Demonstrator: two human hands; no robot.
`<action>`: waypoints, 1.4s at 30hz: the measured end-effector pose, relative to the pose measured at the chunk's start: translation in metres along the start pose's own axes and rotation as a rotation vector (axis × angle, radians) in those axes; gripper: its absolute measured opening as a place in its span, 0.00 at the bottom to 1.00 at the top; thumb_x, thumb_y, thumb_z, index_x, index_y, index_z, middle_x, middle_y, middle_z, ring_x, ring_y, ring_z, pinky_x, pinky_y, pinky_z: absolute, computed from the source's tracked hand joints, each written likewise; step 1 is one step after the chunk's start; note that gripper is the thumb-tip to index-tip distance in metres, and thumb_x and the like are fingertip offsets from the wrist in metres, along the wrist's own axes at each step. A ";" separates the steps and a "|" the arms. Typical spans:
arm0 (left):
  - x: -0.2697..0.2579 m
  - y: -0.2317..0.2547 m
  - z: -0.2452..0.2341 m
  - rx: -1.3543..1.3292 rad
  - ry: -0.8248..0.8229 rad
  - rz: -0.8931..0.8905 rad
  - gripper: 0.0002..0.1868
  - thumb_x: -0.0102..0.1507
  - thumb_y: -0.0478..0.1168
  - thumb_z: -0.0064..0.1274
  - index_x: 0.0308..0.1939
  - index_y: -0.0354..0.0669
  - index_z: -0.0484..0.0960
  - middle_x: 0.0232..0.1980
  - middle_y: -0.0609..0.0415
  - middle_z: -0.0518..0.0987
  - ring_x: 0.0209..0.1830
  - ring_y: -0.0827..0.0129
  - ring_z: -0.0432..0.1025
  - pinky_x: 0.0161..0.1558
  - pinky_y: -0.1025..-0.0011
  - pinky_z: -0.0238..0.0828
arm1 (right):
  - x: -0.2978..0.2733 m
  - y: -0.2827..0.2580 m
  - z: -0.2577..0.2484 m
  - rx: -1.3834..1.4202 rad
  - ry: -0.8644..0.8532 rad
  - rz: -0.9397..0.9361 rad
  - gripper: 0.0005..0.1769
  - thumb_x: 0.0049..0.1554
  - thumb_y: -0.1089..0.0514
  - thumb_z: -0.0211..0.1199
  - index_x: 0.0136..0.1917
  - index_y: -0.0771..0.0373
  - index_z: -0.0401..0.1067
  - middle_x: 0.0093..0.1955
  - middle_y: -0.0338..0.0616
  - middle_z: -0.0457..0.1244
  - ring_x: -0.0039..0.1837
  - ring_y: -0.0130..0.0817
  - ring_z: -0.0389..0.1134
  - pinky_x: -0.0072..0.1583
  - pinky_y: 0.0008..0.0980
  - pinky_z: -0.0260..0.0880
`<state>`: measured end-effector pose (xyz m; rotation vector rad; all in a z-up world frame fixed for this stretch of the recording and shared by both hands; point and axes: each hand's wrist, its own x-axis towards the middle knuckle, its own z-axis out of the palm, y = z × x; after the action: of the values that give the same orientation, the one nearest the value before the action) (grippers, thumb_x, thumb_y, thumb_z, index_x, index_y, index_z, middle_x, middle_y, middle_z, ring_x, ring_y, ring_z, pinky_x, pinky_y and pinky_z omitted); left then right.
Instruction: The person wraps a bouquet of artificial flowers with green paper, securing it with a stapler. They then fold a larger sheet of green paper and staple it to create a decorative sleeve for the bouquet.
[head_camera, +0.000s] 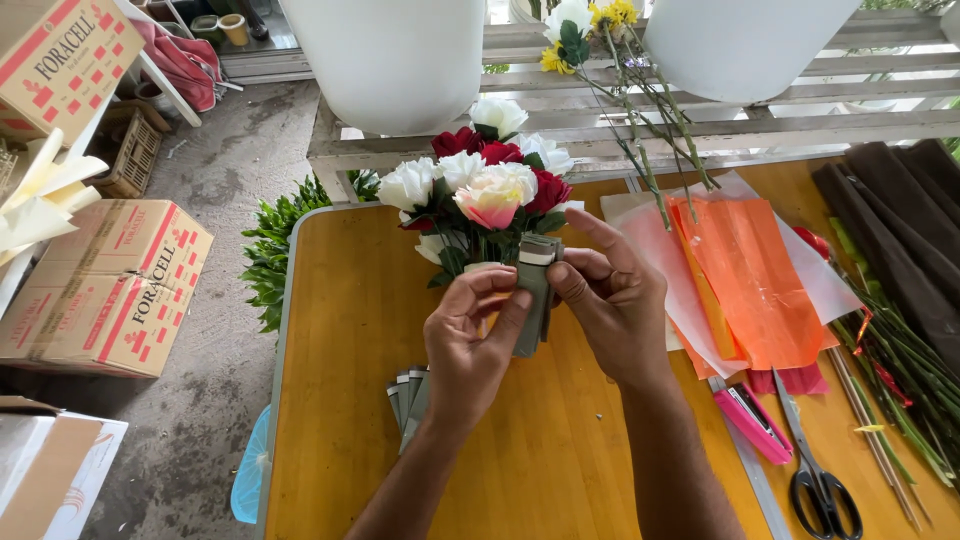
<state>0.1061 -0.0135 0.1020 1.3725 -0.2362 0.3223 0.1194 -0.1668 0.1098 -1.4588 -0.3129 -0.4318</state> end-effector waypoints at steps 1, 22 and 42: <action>0.000 0.003 0.000 0.094 0.018 0.057 0.15 0.60 0.44 0.68 0.45 0.40 0.84 0.47 0.48 0.82 0.47 0.66 0.77 0.48 0.66 0.78 | 0.000 -0.001 0.000 -0.008 0.002 0.006 0.31 0.60 0.66 0.65 0.75 0.69 0.62 0.46 0.56 0.71 0.43 0.33 0.71 0.48 0.33 0.81; 0.001 -0.031 -0.008 -0.270 -0.079 -0.154 0.10 0.62 0.35 0.65 0.44 0.36 0.81 0.40 0.46 0.77 0.42 0.69 0.73 0.47 0.69 0.78 | -0.001 0.002 0.003 -0.028 0.095 -0.043 0.26 0.61 0.67 0.65 0.71 0.68 0.66 0.42 0.51 0.71 0.40 0.28 0.70 0.47 0.30 0.81; 0.002 -0.021 -0.003 -0.180 -0.197 -0.059 0.23 0.72 0.48 0.48 0.62 0.33 0.76 0.52 0.37 0.82 0.57 0.57 0.77 0.61 0.54 0.74 | -0.008 -0.006 0.029 -0.256 -0.006 -0.272 0.12 0.58 0.72 0.66 0.56 0.72 0.78 0.57 0.57 0.66 0.51 0.43 0.74 0.50 0.39 0.81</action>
<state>0.1153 -0.0136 0.0826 1.2301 -0.3782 0.1137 0.1116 -0.1373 0.1140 -1.6737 -0.4775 -0.7071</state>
